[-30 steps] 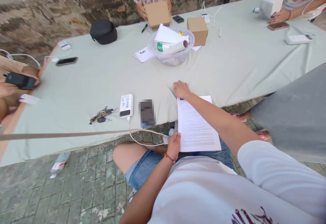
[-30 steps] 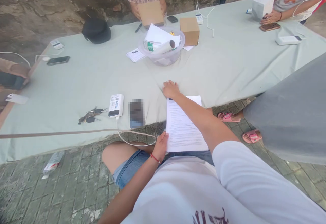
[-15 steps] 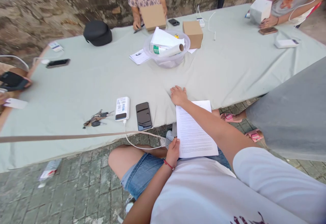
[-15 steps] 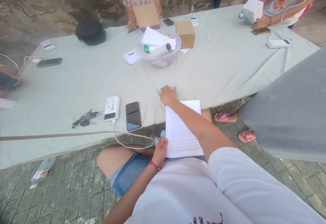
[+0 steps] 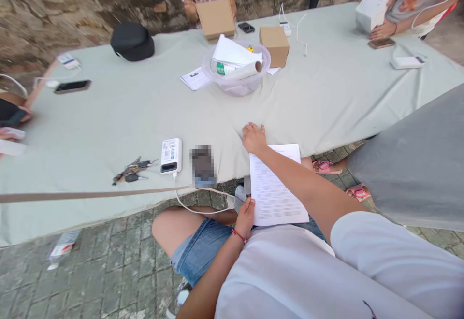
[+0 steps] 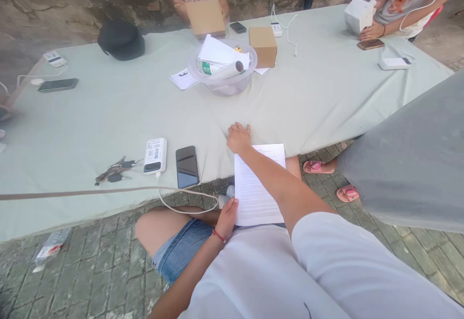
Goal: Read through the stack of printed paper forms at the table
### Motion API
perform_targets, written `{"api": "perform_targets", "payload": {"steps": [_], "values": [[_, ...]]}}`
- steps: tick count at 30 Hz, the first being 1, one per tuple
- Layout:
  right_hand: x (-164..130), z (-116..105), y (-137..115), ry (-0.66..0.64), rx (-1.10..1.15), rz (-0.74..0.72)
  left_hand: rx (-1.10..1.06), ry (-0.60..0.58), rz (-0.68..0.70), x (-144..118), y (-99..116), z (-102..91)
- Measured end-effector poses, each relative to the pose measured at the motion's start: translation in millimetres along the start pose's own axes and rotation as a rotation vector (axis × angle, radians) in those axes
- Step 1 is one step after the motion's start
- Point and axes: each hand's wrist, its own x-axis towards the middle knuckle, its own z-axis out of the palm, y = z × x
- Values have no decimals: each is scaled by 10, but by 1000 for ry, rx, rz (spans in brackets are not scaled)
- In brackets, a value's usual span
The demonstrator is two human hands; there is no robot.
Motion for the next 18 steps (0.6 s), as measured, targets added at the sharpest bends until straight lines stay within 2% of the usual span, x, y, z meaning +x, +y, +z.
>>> {"api": "perform_targets", "payload": {"steps": [12,18], "values": [[76,-17,-9,-25,40,55,33,-116,152,-116,19,-23],[316,-161,67,-55,109,91,11,-120,120,-140,-29,-61]]}}
